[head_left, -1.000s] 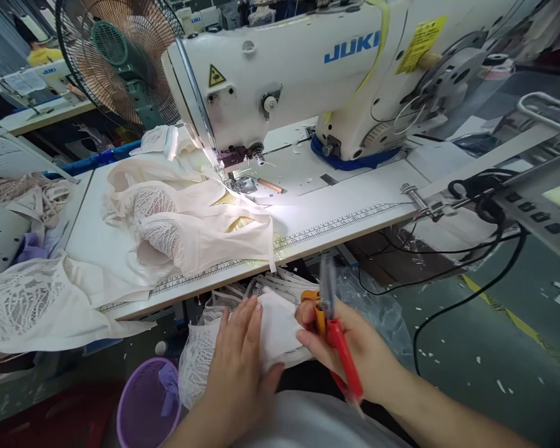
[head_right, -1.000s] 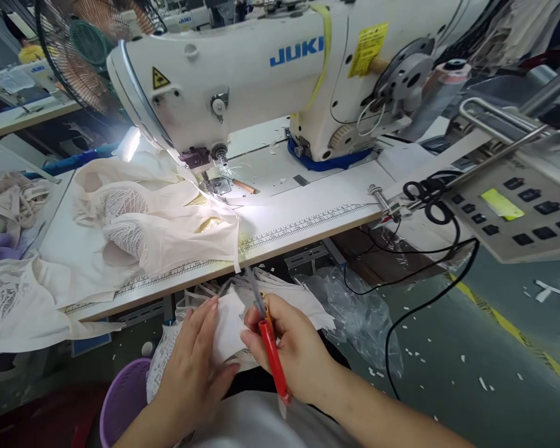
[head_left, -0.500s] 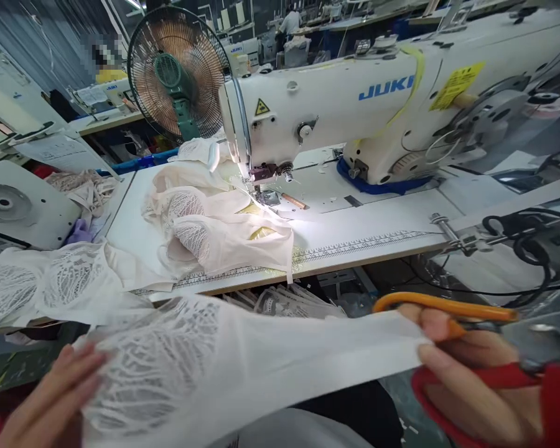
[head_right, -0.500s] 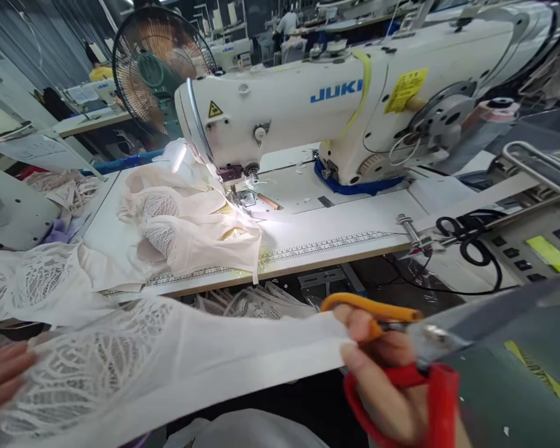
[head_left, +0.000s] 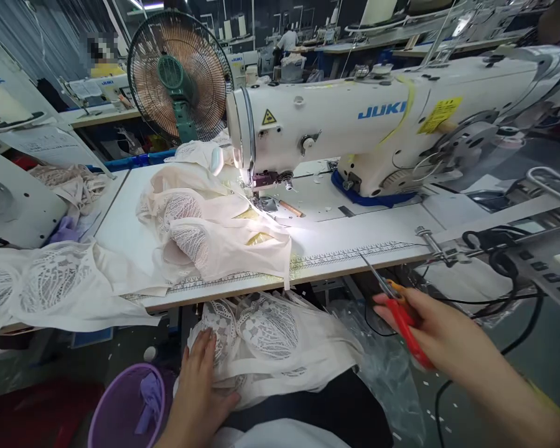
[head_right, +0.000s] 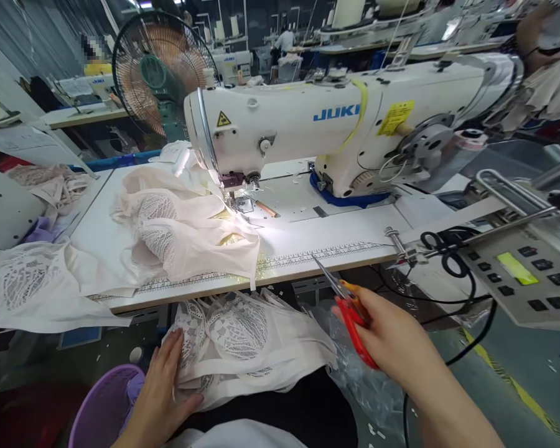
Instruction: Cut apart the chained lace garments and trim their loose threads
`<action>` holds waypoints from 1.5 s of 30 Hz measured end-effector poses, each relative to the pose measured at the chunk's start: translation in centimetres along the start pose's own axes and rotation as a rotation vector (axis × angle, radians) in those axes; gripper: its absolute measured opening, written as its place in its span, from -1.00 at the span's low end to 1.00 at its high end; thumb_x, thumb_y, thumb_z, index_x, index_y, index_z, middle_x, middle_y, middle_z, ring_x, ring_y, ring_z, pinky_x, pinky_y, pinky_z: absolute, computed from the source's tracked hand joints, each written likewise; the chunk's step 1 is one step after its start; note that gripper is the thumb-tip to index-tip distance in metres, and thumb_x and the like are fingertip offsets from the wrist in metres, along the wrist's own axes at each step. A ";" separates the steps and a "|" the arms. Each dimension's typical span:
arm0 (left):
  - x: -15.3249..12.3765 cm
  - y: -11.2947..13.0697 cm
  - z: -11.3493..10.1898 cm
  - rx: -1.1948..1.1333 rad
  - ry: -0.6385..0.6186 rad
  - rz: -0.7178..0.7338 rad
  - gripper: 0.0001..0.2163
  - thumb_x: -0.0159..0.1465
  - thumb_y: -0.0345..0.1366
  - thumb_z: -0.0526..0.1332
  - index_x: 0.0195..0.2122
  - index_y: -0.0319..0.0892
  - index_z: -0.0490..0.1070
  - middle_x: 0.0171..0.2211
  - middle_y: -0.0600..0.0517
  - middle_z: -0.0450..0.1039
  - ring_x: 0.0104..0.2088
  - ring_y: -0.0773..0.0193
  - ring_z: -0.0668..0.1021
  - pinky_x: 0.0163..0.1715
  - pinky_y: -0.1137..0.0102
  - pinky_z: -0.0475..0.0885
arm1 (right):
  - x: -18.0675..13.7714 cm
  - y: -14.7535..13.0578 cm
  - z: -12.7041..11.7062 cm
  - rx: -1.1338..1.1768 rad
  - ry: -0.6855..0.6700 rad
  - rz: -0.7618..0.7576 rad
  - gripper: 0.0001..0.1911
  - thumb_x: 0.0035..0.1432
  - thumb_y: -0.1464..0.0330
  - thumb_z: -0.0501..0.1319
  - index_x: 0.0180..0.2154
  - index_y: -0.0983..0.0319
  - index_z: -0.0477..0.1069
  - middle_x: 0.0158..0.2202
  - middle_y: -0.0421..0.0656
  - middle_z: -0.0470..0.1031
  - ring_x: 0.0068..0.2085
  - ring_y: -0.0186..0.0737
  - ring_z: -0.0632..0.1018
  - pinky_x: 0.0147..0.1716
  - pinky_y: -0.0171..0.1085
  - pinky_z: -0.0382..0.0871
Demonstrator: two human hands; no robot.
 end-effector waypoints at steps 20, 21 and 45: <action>1.4 5.6 -8.4 -0.022 -0.145 0.509 -0.63 0.18 -0.49 0.09 0.00 -0.06 0.34 -0.03 -0.08 0.47 0.07 0.09 0.42 0.10 0.11 0.29 | 11.5 -12.6 6.6 0.297 -0.283 -0.150 -0.81 -0.10 0.26 0.15 -0.41 0.18 0.19 -0.53 -0.27 0.29 -0.57 -0.33 0.31 -0.60 -0.33 0.19; 2.7 5.1 -9.9 -0.004 -0.045 0.477 -0.62 0.20 -0.50 0.06 0.03 -0.10 0.31 -0.02 -0.12 0.45 0.04 0.12 0.44 0.05 0.18 0.35 | 10.7 -12.8 6.6 0.343 -0.295 -0.154 -0.79 -0.08 0.23 0.15 -0.39 0.18 0.19 -0.53 -0.28 0.29 -0.59 -0.34 0.31 -0.62 -0.32 0.19; 9.8 -1.5 -19.1 -0.896 0.285 0.148 -0.85 0.18 -0.35 0.22 -0.25 0.00 0.50 0.04 0.04 0.38 0.20 -0.02 0.23 0.14 -0.01 0.20 | -2.7 -0.6 8.1 1.015 -0.155 0.261 -0.58 -0.15 0.18 0.41 -0.50 0.14 0.15 -0.52 -0.27 0.36 -0.60 -0.28 0.44 -0.67 -0.34 0.35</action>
Point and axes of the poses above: each hand's wrist, its own x-axis towards the middle knuckle, its own z-axis out of the palm, y = z × x, the point moved 9 cm from there along x, towards the middle knuckle
